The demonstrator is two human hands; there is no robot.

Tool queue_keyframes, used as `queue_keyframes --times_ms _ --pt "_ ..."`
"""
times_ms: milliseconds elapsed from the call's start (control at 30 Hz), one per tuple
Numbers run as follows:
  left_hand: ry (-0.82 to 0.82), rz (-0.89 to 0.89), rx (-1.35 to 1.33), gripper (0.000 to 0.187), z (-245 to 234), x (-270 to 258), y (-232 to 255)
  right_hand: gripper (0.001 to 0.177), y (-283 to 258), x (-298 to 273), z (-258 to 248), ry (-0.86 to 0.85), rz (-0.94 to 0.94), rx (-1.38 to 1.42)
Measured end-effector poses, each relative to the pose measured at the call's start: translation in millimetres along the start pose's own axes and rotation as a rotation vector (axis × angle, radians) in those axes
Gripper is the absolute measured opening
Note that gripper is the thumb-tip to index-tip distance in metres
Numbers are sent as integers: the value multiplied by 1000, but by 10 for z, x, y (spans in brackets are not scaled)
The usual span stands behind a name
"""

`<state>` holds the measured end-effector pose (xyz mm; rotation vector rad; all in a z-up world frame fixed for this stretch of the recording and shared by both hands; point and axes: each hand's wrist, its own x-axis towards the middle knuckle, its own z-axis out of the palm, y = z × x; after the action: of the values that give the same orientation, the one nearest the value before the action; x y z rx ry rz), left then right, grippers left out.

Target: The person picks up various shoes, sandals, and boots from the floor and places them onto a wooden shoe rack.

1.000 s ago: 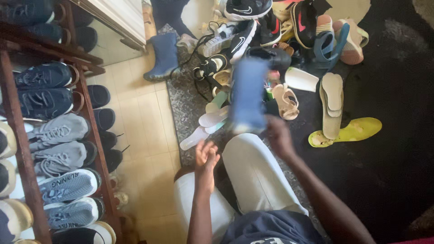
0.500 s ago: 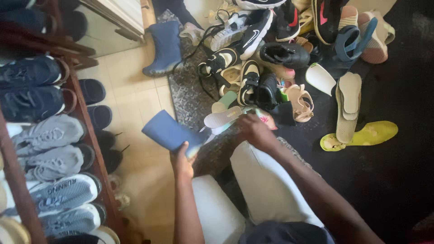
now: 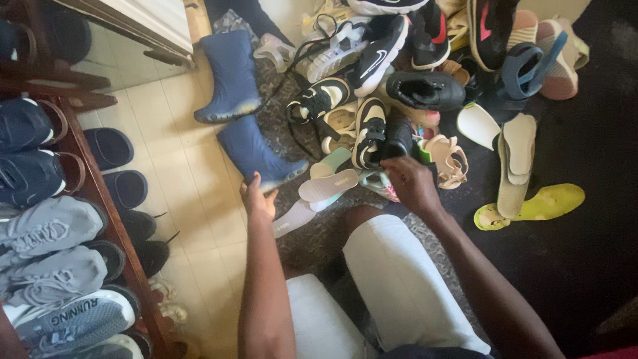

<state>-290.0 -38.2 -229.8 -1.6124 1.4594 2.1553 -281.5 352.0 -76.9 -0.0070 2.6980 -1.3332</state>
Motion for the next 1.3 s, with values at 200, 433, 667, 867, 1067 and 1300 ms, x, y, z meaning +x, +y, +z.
queue_keyframes --times_ms 200,433,667,867,1067,1300 --pt "280 348 544 58 97 -878 -247 17 111 516 -175 286 -107 -187" --pt "-430 737 938 29 980 -1935 -745 28 210 1032 -481 83 -61 -434" --pt "-608 984 941 47 1932 -2290 -911 28 100 298 -1009 273 125 -32" --pt "-502 798 1307 43 2275 -2556 -663 23 361 -813 -1197 450 182 -280" --pt "-423 841 1159 35 2332 -2428 -796 21 625 -1101 -1083 465 172 -319" --pt "-335 882 821 32 1536 -2813 -275 23 427 -862 -787 537 50 -211"
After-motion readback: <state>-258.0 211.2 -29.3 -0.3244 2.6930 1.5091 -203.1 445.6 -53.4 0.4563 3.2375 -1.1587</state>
